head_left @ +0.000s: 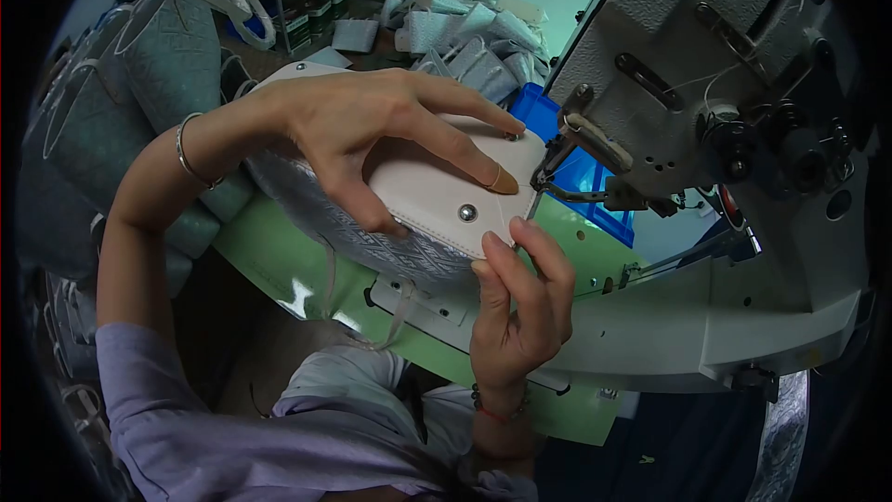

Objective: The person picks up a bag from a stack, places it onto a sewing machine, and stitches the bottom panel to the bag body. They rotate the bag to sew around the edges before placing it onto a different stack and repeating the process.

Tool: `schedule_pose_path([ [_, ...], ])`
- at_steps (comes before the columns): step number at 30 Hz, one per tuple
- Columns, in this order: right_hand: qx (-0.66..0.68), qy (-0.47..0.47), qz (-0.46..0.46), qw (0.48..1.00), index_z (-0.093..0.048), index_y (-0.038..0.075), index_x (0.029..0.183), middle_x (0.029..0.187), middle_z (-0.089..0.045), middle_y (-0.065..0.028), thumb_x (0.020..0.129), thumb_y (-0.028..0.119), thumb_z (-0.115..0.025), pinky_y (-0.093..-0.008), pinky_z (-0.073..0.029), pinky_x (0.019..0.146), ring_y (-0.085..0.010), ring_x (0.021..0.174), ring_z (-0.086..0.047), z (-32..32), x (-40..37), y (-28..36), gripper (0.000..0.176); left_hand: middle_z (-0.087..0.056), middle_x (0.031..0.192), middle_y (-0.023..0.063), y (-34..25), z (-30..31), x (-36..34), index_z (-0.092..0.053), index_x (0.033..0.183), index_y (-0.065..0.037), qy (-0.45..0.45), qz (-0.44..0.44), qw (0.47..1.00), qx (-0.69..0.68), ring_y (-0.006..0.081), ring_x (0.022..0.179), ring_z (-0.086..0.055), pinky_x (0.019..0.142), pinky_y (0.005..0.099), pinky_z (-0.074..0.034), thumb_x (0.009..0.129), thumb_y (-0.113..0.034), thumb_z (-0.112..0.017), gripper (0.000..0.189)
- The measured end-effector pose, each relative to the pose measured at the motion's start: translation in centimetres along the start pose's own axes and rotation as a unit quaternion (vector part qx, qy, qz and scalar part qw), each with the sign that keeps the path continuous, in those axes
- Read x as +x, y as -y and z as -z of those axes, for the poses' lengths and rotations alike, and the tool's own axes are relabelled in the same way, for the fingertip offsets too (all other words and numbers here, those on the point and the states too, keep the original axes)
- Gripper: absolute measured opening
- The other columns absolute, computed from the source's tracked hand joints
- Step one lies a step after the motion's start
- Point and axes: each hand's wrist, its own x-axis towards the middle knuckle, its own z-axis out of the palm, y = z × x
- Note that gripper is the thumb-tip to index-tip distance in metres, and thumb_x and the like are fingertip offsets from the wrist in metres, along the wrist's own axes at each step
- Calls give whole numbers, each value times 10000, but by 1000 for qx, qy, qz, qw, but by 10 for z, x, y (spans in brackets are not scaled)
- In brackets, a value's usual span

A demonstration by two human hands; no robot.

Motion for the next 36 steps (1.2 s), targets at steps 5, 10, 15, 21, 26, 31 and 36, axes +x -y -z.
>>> schedule_pose_path([
  [5, -1, 0, 0, 1000, -694, 70, 1032, 1102, -629, -127, 844, 81, -700, -338, -541, 844, -251, 1020, -627, 1, 2, -1, 188, -466, 1391, 237, 0, 1, 1, -607, 1291, -118, 4, 8, 1000, -3, 400, 1176, -554, 973, 450, -470, 551, -367, -743, 792],
  [10, 3, -1, 0, 1000, -697, 71, 1031, 1103, -632, -126, 837, 79, -706, -334, -541, 833, -248, 1014, -629, 1, 2, -1, 195, -469, 1389, 236, 0, 1, 1, -608, 1289, -117, 4, 11, 1000, -3, 400, 1163, -563, 961, 448, -477, 546, -366, -743, 796],
  [15, 8, 5, -9, 1000, -706, 64, 1024, 1101, -635, -129, 828, 75, -713, -337, -537, 842, -254, 1021, -626, 3, 4, 0, 196, -473, 1388, 232, -1, 1, 1, -606, 1292, -120, 3, 11, 1000, -7, 396, 1162, -561, 960, 440, -474, 538, -359, -743, 803],
  [21, 22, 29, 4, 999, -713, 46, 1005, 1129, -621, -144, 805, 104, -748, -359, -528, 865, -260, 1028, -621, 7, 2, -8, 211, -444, 1421, 216, -4, 2, 1, -597, 1309, -145, 14, 21, 1000, 20, 391, 1217, -512, 1011, 473, -417, 546, -390, -736, 813],
  [26, 156, -6, -108, 982, -687, 2, 1014, 1170, -578, -185, 802, 106, -721, -358, -487, 910, -251, 1056, -587, 21, 6, -17, 238, -419, 1449, 191, -5, 4, 2, -598, 1310, -176, 25, 22, 999, 43, 383, 1263, -466, 1049, 499, -353, 552, -409, -739, 805],
  [31, 169, -47, -179, 968, -647, -36, 1017, 1150, -567, -183, 812, -13, -592, -348, -440, 950, -245, 1076, -556, 29, 23, -25, 214, -418, 1449, 175, -6, 6, 2, -602, 1305, -205, 24, 19, 998, 56, 385, 1252, -470, 1033, 500, -368, 541, -393, -752, 801],
  [36, 273, 71, -231, 931, -626, -57, 1021, 1176, -556, -188, 814, -74, -501, -337, -399, 984, -220, 1123, -523, 39, 35, -25, 242, -413, 1452, 162, -8, 5, 1, -603, 1303, -220, 27, 27, 998, 57, 382, 1258, -461, 1025, 504, -370, 529, -379, -761, 806],
])
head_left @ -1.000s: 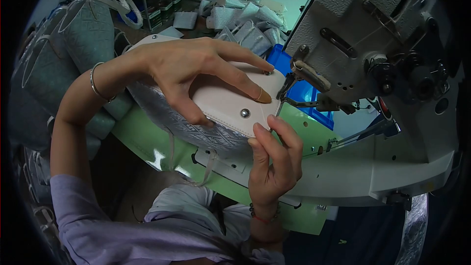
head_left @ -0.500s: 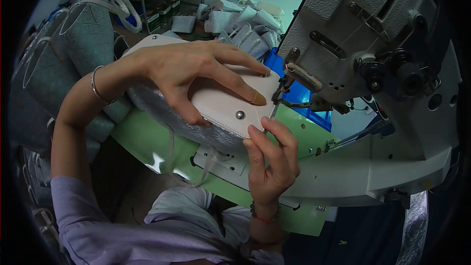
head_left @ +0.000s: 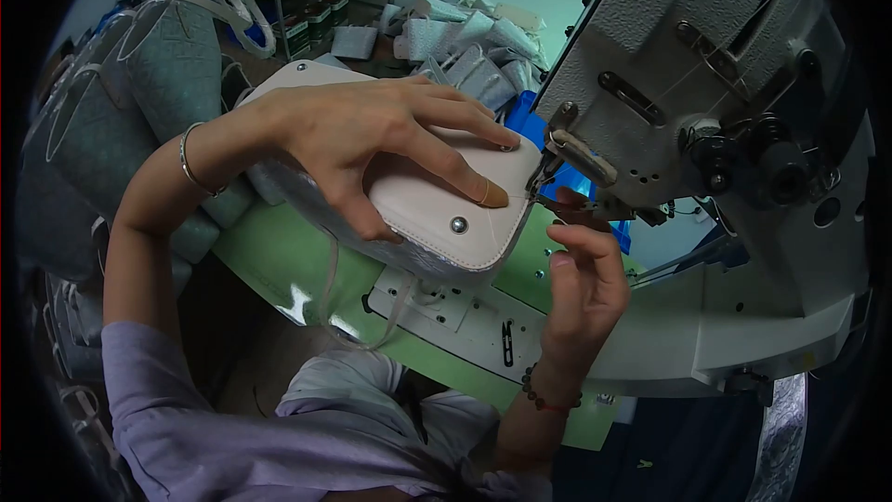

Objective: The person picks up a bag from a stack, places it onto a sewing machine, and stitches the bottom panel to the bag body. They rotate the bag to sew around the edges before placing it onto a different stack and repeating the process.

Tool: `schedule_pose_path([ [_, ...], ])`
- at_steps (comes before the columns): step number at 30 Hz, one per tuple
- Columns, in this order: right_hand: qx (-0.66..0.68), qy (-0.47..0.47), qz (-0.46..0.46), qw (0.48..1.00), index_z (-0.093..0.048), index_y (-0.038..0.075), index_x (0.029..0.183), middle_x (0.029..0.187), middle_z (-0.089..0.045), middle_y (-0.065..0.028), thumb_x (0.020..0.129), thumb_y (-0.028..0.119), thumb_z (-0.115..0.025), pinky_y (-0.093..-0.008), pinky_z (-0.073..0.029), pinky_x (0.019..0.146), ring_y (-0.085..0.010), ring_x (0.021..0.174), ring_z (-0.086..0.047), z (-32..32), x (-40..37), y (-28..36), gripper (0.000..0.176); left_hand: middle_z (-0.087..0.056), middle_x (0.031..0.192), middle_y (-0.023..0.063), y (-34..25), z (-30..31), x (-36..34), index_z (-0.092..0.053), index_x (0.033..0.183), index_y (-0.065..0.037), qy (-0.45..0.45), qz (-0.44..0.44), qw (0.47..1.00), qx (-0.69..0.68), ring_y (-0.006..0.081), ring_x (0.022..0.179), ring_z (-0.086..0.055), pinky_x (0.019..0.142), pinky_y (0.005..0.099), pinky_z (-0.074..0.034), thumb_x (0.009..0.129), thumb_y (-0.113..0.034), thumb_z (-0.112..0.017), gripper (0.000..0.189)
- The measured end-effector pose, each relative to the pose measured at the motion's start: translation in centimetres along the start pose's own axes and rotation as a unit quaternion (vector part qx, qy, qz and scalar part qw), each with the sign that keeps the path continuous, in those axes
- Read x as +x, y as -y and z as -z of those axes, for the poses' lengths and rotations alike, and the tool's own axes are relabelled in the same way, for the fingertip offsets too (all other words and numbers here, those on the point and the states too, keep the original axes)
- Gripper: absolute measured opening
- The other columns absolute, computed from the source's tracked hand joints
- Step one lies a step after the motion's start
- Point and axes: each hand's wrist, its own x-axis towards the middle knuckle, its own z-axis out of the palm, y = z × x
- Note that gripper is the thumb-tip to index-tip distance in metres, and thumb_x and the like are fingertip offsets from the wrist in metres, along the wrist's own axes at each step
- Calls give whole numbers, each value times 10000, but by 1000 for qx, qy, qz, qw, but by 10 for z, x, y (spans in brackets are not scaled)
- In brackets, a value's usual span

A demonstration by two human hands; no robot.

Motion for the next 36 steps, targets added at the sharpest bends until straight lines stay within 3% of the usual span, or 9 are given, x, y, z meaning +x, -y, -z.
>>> schedule_pose_path([
  [1, -2, 0, -2, 1000, -626, -57, 1021, 1176, -556, -188, 814, -74, -501, -337, -399, 984, -220, 1123, -523, -4, 4, 4, 242, -412, 1452, 163, 1, 0, -3, -602, 1304, -219, 0, 0, 1000, -2, 382, 1258, -461, 1026, 507, -368, 529, -378, -761, 806],
  [3, 44, 10, 85, 995, -629, -60, 1012, 1157, -571, -186, 826, -69, -498, -317, -398, 983, -200, 1125, -520, -6, 15, 15, 228, -411, 1453, 164, 0, 0, -2, -602, 1305, -219, 1, 2, 1000, -5, 382, 1259, -460, 1027, 509, -366, 530, -376, -760, 806],
  [7, 26, -2, 45, 999, -633, -58, 989, 1099, -604, -175, 833, -56, -516, -319, -413, 977, -214, 1094, -555, -1, 14, 19, 195, -417, 1451, 167, 2, -1, -2, -605, 1300, -214, -10, 0, 1000, -3, 385, 1257, -462, 1032, 504, -363, 534, -374, -760, 798],
  [9, -66, -34, 6, 997, -634, -52, 974, 1056, -631, -175, 839, -34, -539, -340, -444, 954, -239, 1054, -593, 0, 10, 27, 167, -423, 1447, 169, 4, -3, -3, -609, 1296, -207, -14, -3, 1000, -7, 388, 1252, -467, 1030, 502, -367, 539, -375, -758, 790],
  [21, -125, -39, 93, 987, -622, -50, 987, 1089, -630, -229, 853, -40, -520, -371, -486, 933, -270, 1047, -615, 15, -8, 34, 169, -438, 1431, 202, 19, -4, 0, -619, 1276, -136, -22, -31, 998, -52, 396, 1233, -499, 1035, 498, -400, 554, -360, -749, 767],
  [23, -122, -50, 90, 987, -621, -52, 985, 1089, -629, -232, 851, -45, -514, -374, -486, 932, -272, 1044, -615, 15, -12, 38, 172, -457, 1383, 240, 20, -7, -1, -649, 1245, -108, -21, -22, 997, -74, 424, 1233, -474, 1023, 504, -380, 568, -421, -779, 757],
  [30, -170, -94, 84, 977, -620, -45, 969, 1080, -630, -236, 840, -45, -501, -365, -482, 922, -258, 1019, -616, 28, -19, 45, 175, -449, 1424, 209, 20, -7, -1, -613, 1281, -120, -24, -21, 998, -48, 395, 1237, -506, 1043, 480, -405, 535, -346, -743, 790],
  [36, -274, -10, 153, 950, -597, -27, 1063, 1172, -601, -220, 927, 79, -454, -358, -476, 927, -260, 1094, -589, 75, -44, 75, 224, -448, 1423, 212, 21, -8, -1, -615, 1275, -116, -31, -22, 997, -63, 393, 1241, -503, 1041, 483, -406, 541, -334, -743, 777],
])
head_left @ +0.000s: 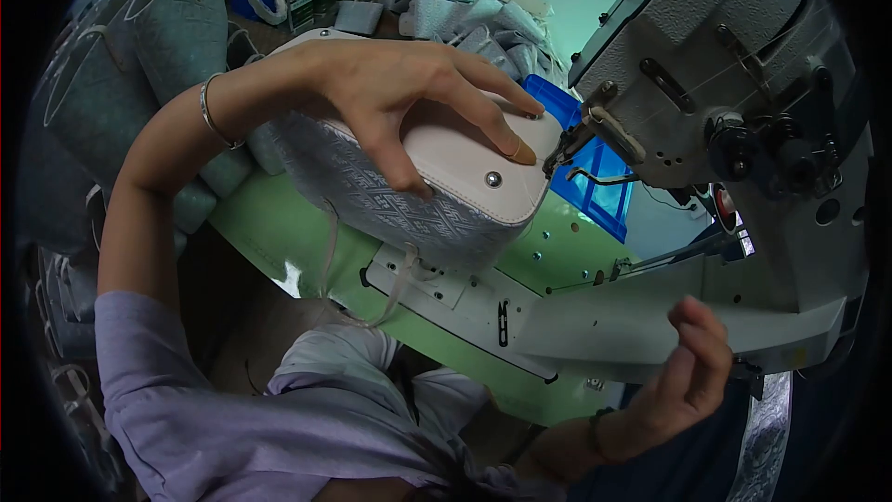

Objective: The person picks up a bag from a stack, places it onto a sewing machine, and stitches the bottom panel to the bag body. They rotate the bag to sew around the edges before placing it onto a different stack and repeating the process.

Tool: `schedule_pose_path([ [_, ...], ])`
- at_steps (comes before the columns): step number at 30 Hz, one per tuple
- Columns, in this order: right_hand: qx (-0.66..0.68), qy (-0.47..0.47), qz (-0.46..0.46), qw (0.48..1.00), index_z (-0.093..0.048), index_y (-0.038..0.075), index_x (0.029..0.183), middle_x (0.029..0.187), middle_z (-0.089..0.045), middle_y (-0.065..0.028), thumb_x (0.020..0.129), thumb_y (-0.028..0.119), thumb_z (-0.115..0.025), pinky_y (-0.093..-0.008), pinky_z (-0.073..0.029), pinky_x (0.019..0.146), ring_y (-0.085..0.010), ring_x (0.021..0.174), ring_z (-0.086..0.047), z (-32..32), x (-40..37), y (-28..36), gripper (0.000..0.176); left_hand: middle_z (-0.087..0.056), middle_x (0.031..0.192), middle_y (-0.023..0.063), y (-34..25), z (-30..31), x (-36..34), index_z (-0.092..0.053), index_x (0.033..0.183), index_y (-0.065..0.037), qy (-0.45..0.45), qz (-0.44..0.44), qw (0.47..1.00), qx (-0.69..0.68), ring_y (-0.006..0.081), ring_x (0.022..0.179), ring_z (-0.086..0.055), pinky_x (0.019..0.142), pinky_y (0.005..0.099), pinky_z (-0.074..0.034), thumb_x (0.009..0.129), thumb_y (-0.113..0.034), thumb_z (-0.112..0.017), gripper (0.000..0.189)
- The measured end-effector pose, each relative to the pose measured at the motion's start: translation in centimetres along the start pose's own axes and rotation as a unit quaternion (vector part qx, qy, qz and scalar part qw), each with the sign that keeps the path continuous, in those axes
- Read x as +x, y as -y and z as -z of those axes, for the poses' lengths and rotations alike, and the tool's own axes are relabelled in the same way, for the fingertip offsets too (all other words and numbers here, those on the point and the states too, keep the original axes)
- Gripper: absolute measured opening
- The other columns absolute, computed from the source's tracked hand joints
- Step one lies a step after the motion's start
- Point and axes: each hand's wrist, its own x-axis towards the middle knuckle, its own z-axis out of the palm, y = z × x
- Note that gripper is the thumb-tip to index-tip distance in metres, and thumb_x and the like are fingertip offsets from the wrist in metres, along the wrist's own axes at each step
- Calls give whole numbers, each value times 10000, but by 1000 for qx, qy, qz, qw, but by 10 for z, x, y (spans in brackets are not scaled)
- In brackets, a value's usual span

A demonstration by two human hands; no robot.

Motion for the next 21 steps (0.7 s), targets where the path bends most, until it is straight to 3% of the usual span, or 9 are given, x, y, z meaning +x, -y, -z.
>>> schedule_pose_path([
  [3, -22, 16, 72, 997, -584, -18, 1111, 1217, -578, -233, 952, 114, -440, -379, -463, 961, -274, 1138, -568, 62, 7, 12, 251, -445, 1425, 208, -2, 2, 1, -621, 1266, -117, -2, -11, 1000, 14, 389, 1246, -498, 1037, 483, -411, 550, -311, -744, 751],
  [5, -216, -131, 96, 963, -530, -6, 1253, 1313, -526, -226, 1002, 224, -377, -388, -441, 1004, -297, 1224, -518, 113, 31, 26, 374, -441, 1428, 201, -5, 3, 1, -626, 1258, -123, 7, 6, 1000, 26, 382, 1248, -495, 1036, 482, -411, 557, -294, -745, 732],
  [7, -378, -251, 100, 885, -499, 1, 1330, 1368, -494, -222, 1025, 289, -345, -397, -426, 1028, -311, 1271, -488, 171, 60, 26, 447, -440, 1428, 202, -5, 3, 2, -626, 1259, -127, 5, 6, 1000, 23, 383, 1244, -498, 1036, 481, -411, 558, -297, -745, 731],
  [9, -450, -252, 58, 855, -489, 4, 1342, 1381, -480, -220, 1022, 309, -347, -404, -417, 1033, -316, 1277, -479, 217, 96, 11, 464, -438, 1429, 202, -5, 2, 2, -626, 1260, -131, 6, 6, 1000, 16, 384, 1240, -500, 1036, 480, -410, 559, -299, -745, 731],
  [15, -375, -128, -234, 888, -458, 15, 1377, 1419, -440, -213, 1011, 370, -350, -427, -390, 1048, -331, 1298, -452, 321, 137, -47, 521, -440, 1428, 203, -6, 2, 2, -627, 1261, -128, -1, 7, 1000, 24, 384, 1235, -504, 1033, 480, -411, 552, -302, -748, 740],
  [21, -380, -248, -204, 867, -428, 26, 1412, 1458, -400, -205, 1001, 431, -354, -449, -362, 1064, -347, 1318, -426, 339, 49, -129, 581, -421, 1434, 219, -4, 3, 0, -623, 1286, -161, 16, 36, 999, -1, 401, 1289, -440, 1066, 484, -361, 512, -340, -798, 814],
])
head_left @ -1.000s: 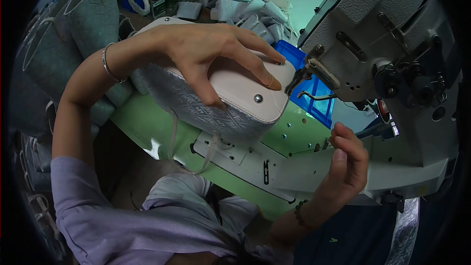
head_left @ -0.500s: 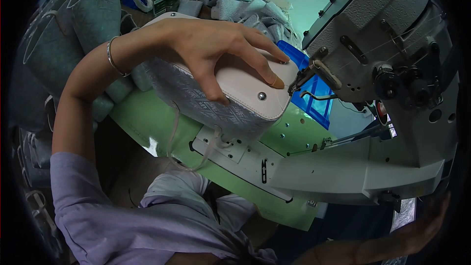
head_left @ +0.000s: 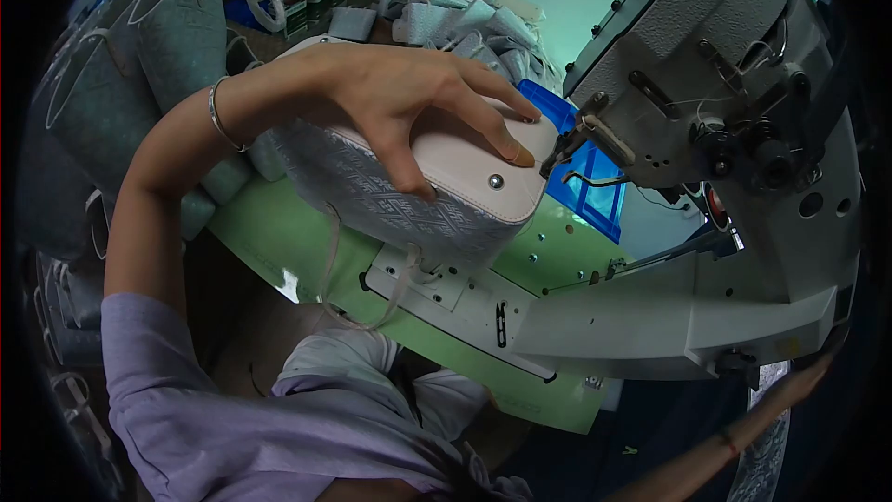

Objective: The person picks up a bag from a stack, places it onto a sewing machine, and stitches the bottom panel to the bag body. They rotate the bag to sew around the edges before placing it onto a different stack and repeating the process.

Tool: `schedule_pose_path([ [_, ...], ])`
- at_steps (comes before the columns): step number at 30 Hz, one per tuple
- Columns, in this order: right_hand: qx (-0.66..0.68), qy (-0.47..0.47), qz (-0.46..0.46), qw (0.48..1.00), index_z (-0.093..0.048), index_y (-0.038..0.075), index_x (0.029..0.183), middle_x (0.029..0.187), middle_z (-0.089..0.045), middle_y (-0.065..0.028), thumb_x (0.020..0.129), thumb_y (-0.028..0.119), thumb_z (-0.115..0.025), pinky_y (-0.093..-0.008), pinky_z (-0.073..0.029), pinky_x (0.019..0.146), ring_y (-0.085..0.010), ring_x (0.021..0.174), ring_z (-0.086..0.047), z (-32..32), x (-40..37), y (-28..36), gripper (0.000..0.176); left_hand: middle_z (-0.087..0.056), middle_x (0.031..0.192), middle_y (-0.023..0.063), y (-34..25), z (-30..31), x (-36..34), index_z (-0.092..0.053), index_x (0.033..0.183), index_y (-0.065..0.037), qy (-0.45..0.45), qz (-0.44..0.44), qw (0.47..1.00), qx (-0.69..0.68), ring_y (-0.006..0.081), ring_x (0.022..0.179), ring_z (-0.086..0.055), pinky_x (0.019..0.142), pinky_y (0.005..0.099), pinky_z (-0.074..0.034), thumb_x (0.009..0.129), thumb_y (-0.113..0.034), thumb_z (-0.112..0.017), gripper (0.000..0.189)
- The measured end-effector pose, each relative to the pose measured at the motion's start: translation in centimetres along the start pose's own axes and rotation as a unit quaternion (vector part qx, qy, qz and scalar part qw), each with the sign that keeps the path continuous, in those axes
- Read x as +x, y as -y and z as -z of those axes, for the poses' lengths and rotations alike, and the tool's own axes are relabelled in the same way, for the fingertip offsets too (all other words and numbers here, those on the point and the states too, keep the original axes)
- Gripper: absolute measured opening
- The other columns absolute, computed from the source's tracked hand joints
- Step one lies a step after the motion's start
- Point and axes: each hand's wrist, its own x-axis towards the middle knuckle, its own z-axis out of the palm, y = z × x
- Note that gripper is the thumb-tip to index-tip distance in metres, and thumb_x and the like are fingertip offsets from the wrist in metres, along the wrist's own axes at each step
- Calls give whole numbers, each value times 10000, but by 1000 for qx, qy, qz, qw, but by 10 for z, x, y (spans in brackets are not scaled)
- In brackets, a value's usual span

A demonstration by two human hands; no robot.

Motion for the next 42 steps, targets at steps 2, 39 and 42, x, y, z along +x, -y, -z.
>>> schedule_pose_path([
  [2, 7, -47, 6, 999, -418, 29, 1423, 1471, -386, -203, 998, 451, -355, -456, -353, 1069, -352, 1325, -417, -14, -34, -31, 602, -424, 1432, 218, 0, 0, 0, -624, 1285, -169, -8, -1, 1000, 3, 406, 1280, -444, 1058, 495, -364, 513, -358, -797, 814],
  [39, 78, 334, 117, 932, -561, -63, 1134, 1197, -556, -240, 912, 32, -516, -465, -446, 912, -404, 1043, -559, -186, -419, 111, 246, -292, 1483, 210, -81, -102, -15, -385, 1444, -210, -291, 217, 928, 79, 443, 1281, -347, 923, 498, -317, 558, -462, -821, 1019],
  [42, 10, 390, 47, 920, -567, -66, 1138, 1179, -559, -247, 866, 11, -555, -468, -421, 952, -435, 1084, -526, -257, -499, 24, 283, -273, 1481, 244, -77, -111, -13, -191, 1494, -74, -323, 228, 918, 33, 442, 1303, -332, 951, 500, -303, 525, -470, -846, 1234],
])
